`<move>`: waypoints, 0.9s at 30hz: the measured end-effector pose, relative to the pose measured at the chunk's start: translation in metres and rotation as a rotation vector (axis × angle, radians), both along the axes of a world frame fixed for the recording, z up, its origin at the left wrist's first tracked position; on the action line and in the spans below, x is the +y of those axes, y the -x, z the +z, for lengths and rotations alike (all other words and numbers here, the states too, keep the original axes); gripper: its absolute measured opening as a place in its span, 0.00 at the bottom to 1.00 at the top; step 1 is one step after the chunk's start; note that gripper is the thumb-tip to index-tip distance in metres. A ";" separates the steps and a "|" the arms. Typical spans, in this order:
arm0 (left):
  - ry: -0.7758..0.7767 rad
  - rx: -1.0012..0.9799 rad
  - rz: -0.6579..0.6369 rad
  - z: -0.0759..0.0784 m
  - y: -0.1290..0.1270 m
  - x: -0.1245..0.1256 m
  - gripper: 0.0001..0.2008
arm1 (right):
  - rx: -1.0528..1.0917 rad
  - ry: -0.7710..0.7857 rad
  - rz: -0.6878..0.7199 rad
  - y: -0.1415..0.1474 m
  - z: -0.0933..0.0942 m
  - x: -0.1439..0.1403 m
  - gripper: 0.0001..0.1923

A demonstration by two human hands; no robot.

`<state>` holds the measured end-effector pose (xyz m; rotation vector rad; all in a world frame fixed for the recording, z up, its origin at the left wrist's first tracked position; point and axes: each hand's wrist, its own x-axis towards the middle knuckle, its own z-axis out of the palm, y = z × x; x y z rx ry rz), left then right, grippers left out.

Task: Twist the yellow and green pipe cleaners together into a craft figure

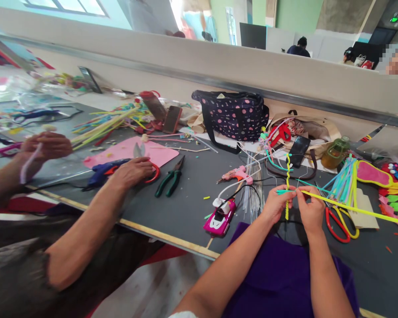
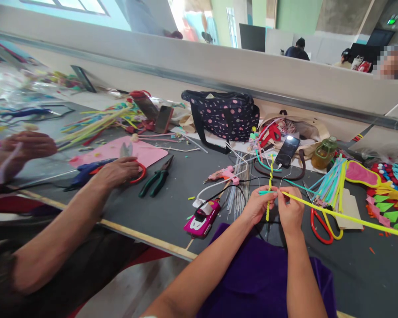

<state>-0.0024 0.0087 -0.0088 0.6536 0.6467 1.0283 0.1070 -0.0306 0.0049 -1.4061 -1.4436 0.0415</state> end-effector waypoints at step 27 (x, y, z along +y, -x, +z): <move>-0.020 0.043 0.023 0.000 0.001 0.001 0.18 | 0.144 0.092 -0.013 -0.003 -0.006 0.002 0.11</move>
